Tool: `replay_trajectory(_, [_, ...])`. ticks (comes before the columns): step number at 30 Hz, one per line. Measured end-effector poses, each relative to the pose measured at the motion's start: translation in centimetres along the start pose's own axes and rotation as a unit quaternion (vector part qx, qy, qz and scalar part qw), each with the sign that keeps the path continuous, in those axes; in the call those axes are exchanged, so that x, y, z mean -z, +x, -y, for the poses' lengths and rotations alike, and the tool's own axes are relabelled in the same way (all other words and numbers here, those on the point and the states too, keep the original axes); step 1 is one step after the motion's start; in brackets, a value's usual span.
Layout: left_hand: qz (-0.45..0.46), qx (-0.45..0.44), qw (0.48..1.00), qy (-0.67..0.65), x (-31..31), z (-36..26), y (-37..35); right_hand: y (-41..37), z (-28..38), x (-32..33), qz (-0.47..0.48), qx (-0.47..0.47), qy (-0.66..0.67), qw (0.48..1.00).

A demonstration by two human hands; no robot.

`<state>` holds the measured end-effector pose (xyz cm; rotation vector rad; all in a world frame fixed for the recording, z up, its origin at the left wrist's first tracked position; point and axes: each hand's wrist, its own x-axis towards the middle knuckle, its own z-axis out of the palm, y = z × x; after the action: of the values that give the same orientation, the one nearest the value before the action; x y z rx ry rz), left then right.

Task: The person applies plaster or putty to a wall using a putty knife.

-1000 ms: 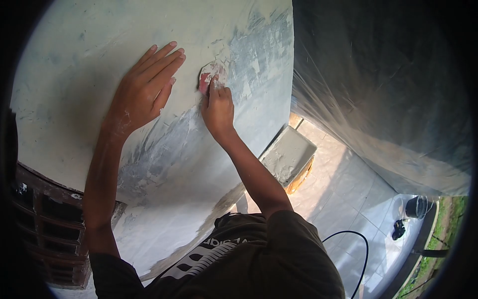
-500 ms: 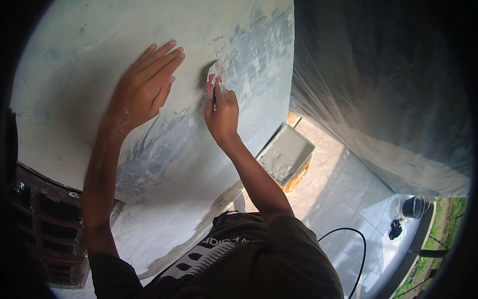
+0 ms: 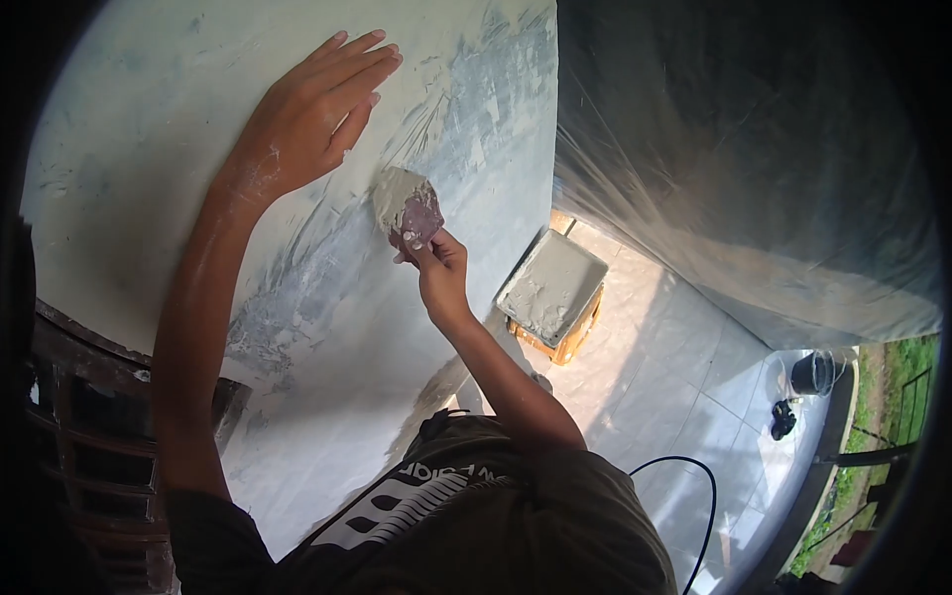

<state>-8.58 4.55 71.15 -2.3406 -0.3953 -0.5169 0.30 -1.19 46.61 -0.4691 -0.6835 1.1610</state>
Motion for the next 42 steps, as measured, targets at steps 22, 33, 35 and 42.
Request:
replay_trajectory(22, [0.021, 0.097, 0.989, -0.106, -9.0, -8.2, 2.9, 2.8, 7.2, 15.2, -0.075, -0.108, 0.005, 0.991])
replay_trajectory(33, [0.137, 0.226, 0.928, -0.262, -21.7, -17.0, -0.6, 3.7, 6.6, 28.5, -0.116, -0.204, -0.084, 0.969])
replay_trajectory(35, [0.150, 0.241, 0.915, -0.288, -24.1, -19.1, -2.0, 3.2, 5.6, 31.1, -0.126, -0.216, -0.133, 0.959])
replay_trajectory(42, [0.186, 0.313, 0.853, -0.373, -33.0, -27.7, -9.7, 0.6, -0.7, 39.9, -0.116, -0.316, -0.259, 0.905])
